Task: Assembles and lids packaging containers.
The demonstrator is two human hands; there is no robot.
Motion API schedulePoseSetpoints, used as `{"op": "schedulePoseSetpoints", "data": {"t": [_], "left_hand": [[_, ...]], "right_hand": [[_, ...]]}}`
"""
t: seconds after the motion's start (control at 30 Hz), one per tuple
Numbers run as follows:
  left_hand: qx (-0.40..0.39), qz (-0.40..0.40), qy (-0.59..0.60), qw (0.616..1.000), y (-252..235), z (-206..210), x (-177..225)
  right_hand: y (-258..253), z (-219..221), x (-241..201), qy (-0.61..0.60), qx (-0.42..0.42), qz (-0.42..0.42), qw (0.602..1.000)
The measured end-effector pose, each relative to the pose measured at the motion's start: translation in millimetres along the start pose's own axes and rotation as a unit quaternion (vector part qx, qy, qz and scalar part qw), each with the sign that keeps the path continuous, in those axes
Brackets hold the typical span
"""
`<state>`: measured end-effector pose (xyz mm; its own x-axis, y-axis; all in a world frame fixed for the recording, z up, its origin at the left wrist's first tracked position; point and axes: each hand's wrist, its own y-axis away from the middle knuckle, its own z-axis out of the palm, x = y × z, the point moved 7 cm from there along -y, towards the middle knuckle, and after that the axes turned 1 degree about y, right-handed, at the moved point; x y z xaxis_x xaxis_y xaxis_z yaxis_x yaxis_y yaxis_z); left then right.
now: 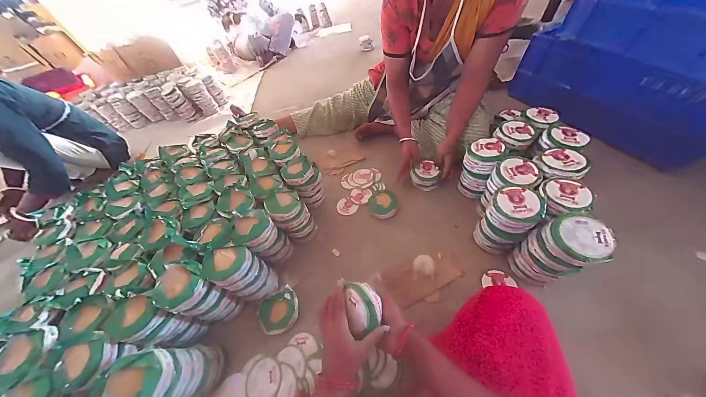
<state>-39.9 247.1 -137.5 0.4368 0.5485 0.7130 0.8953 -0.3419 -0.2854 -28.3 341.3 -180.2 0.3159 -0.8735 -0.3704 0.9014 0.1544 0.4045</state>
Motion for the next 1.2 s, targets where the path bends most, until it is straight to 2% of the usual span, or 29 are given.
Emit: {"op": "schedulePoseSetpoints", "data": {"t": [0.17,0.27,0.33,0.37,0.4,0.47,0.5,0.53,0.6,0.7,0.97,1.1,1.17,1.2], "left_hand": [[-0.029,0.022,0.006,0.999,-1,1,1],[-0.024,-0.004,0.014,1.000,2,-1,-12],[-0.034,-0.007,-0.016,0.999,5,1,-27],[-0.040,-0.005,-0.042,0.998,5,3,-35],[-0.053,-0.009,-0.072,0.996,6,5,-44],[-0.077,-0.014,-0.130,0.988,8,11,-62],[-0.079,-0.004,-0.154,0.985,8,14,-69],[-0.084,0.001,-0.163,0.983,9,17,-75],[-0.109,-0.018,-0.162,0.981,11,21,-80],[-0.101,-0.016,-0.165,0.981,10,19,-76],[-0.074,-0.033,-0.139,0.987,6,29,-55],[-0.026,-0.028,-0.096,0.995,9,26,-55],[-0.012,-0.053,-0.046,0.997,12,21,-57],[-0.002,-0.063,-0.023,0.998,13,20,-58]], "right_hand": [[-1,-1,-1,0.010,-0.032,-0.004,0.999],[-1,-4,6,0.081,0.081,0.010,0.993],[-8,-22,-6,0.222,0.148,-0.049,0.963],[-9,-30,-21,0.347,0.166,-0.099,0.918],[-5,-37,-38,0.493,0.195,-0.130,0.838],[12,-42,-64,0.738,0.253,-0.096,0.618],[21,-42,-71,0.797,0.276,-0.069,0.533],[29,-45,-76,0.823,0.296,-0.049,0.482],[41,-54,-83,0.837,0.329,-0.010,0.438],[37,-72,-90,0.845,0.344,0.029,0.409],[30,-78,-95,0.854,0.332,0.081,0.392],[30,-72,-95,0.845,0.319,0.045,0.426],[31,-55,-84,0.843,0.271,-0.012,0.464],[29,-45,-73,0.854,0.225,-0.027,0.469]]}}
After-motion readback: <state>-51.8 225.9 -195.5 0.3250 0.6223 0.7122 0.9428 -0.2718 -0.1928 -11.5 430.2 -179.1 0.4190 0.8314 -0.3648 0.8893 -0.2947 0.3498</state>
